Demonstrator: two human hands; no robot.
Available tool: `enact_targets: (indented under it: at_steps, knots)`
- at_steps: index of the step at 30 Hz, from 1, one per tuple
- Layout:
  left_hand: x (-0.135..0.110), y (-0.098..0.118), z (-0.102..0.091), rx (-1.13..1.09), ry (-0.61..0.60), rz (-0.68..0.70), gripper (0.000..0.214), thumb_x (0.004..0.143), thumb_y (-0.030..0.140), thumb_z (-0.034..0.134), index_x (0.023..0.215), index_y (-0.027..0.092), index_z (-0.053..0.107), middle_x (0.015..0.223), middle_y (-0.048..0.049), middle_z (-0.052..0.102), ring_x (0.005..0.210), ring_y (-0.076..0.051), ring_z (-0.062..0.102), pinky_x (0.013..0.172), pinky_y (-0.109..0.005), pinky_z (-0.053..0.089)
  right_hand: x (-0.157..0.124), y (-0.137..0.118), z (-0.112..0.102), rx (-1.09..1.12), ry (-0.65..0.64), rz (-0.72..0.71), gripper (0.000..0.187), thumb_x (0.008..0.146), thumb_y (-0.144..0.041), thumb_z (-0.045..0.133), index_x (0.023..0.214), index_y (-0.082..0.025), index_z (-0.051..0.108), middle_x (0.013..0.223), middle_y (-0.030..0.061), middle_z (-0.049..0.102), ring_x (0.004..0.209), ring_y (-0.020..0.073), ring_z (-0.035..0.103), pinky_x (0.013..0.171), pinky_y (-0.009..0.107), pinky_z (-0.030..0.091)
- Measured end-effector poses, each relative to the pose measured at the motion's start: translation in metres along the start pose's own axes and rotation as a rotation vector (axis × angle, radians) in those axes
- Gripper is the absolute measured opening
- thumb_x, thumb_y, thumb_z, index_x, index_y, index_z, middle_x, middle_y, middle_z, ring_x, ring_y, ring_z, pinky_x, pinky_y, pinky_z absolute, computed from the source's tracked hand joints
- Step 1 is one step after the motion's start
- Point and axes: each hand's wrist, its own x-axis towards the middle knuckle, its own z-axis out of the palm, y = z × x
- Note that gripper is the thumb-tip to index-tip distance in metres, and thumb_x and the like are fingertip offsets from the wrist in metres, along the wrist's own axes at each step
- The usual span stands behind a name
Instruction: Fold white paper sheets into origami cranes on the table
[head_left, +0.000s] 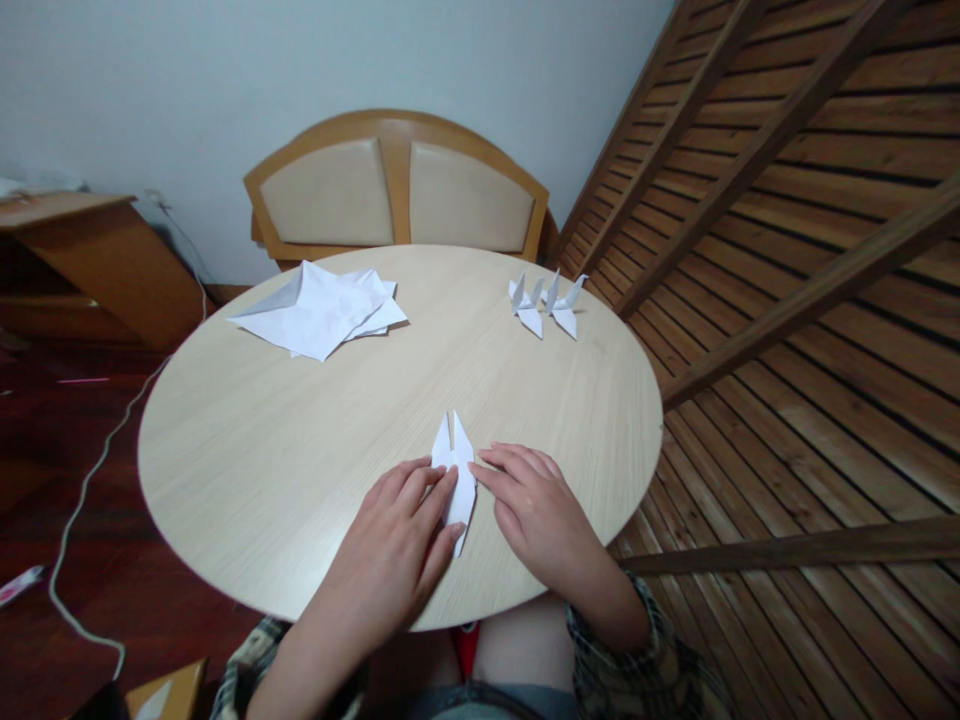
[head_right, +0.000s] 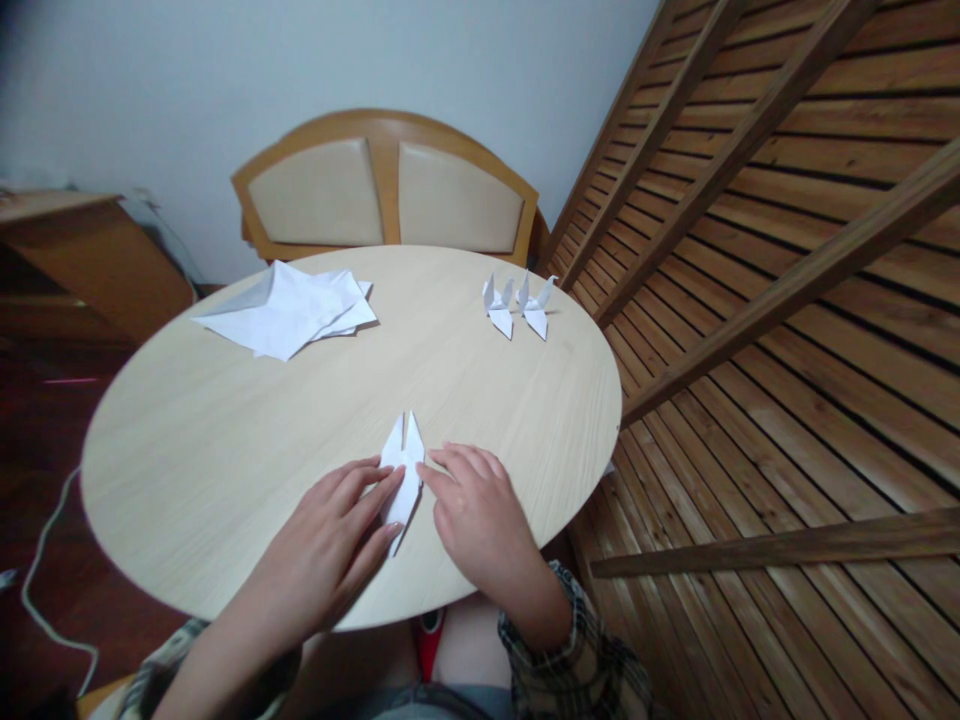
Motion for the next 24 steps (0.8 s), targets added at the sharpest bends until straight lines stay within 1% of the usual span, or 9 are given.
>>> enact_targets:
  at_steps: [7, 15, 19, 24]
  knots:
    - [-0.0002, -0.0004, 0.0007, -0.01, -0.013, -0.018, 0.042, 0.099, 0.033, 0.048, 0.136, 0.014, 0.052, 0.123, -0.0144, 0.062, 0.122, -0.032, 0.052, 0.1, -0.052, 0.048, -0.0009, -0.0009, -0.0008, 0.03, -0.016, -0.012, 0.054, 0.085, -0.001, 0.047, 0.132, -0.024, 0.059, 0.128, 0.0067, 0.063, 0.126, 0.0234, 0.052, 0.109, 0.049, 0.042]
    - [0.0014, 0.0008, -0.0008, -0.035, 0.002, -0.029, 0.041, 0.099, 0.031, 0.049, 0.136, 0.015, 0.053, 0.123, -0.0137, 0.062, 0.122, -0.031, 0.053, 0.101, -0.052, 0.048, 0.0024, -0.0026, -0.0038, -0.029, -0.051, -0.027, 0.049, 0.084, -0.001, 0.05, 0.125, -0.023, 0.064, 0.127, 0.0077, 0.063, 0.124, 0.0253, 0.053, 0.107, 0.049, 0.043]
    - [0.0013, -0.0005, -0.0017, -0.058, 0.021, -0.042, 0.036, 0.099, 0.029, 0.048, 0.131, 0.015, 0.057, 0.121, -0.0138, 0.064, 0.12, -0.03, 0.056, 0.1, -0.051, 0.049, 0.0025, -0.0031, -0.0031, -0.016, -0.042, -0.007, 0.048, 0.084, -0.002, 0.049, 0.124, -0.023, 0.065, 0.125, 0.0077, 0.064, 0.124, 0.0251, 0.054, 0.107, 0.049, 0.044]
    - [0.0001, -0.0039, 0.0, -0.061, 0.075, -0.069, 0.033, 0.098, 0.026, 0.05, 0.127, 0.014, 0.06, 0.121, -0.014, 0.067, 0.117, -0.031, 0.058, 0.097, -0.053, 0.051, 0.0012, -0.0014, -0.0004, 0.03, -0.001, -0.011, 0.051, 0.087, -0.003, 0.046, 0.131, -0.026, 0.06, 0.127, 0.0067, 0.065, 0.124, 0.0228, 0.055, 0.107, 0.049, 0.044]
